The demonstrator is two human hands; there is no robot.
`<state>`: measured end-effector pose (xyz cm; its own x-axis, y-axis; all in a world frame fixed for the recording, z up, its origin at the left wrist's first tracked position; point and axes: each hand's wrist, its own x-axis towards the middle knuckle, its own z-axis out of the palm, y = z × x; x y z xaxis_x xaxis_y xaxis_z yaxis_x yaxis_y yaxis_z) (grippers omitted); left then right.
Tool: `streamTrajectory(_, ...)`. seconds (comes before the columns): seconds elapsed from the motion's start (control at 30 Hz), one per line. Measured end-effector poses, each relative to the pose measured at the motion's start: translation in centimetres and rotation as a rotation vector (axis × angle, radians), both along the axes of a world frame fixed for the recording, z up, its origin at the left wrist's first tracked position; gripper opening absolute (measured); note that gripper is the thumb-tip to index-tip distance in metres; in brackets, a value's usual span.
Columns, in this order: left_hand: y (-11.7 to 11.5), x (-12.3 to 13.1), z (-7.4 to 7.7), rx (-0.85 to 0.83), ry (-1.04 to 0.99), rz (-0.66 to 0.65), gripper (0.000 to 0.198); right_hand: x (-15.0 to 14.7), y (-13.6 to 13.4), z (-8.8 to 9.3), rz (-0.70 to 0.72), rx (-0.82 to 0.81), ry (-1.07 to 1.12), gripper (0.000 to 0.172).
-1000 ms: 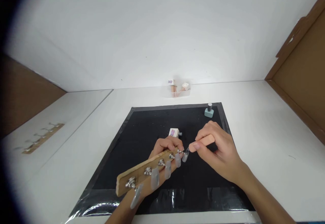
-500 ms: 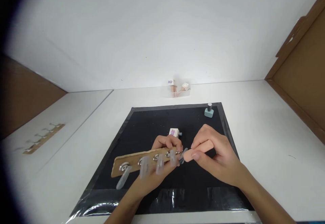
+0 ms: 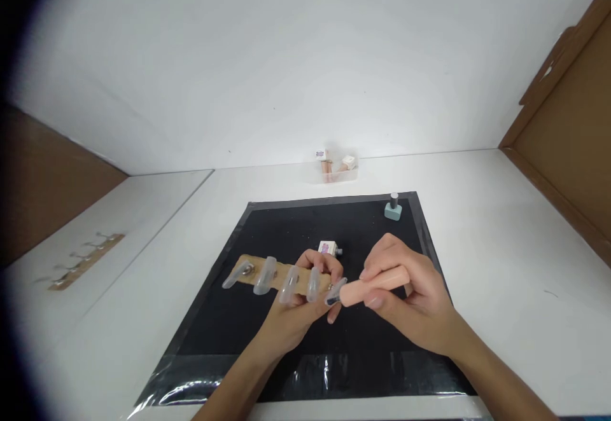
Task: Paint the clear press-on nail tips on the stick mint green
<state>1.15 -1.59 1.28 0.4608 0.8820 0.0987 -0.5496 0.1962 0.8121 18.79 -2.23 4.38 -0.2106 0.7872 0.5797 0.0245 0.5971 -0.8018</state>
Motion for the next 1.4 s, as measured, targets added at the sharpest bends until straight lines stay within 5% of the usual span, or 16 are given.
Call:
streamTrajectory(0.3, 0.0, 0.0, -0.1, -0.047, 0.012, 0.009, 0.031, 0.6, 0.0, 0.1, -0.113, 0.097, -0.058, 0.006)
streamTrajectory(0.5, 0.2, 0.3, 0.4, -0.121, -0.029, -0.011, 0.031, 0.1, 0.0, 0.2, -0.005, 0.158, -0.034, 0.012)
streamTrajectory(0.73, 0.2, 0.3, 0.5, -0.139, -0.02, -0.019, 0.033, 0.3, 0.1, 0.4, -0.085, 0.222, -0.093, 0.007)
streamTrajectory(1.4, 0.1, 0.5, 1.0, -0.312, -0.047, -0.081, 0.044, 0.4, -0.1, 0.1, -0.077, 0.203, -0.016, 0.01)
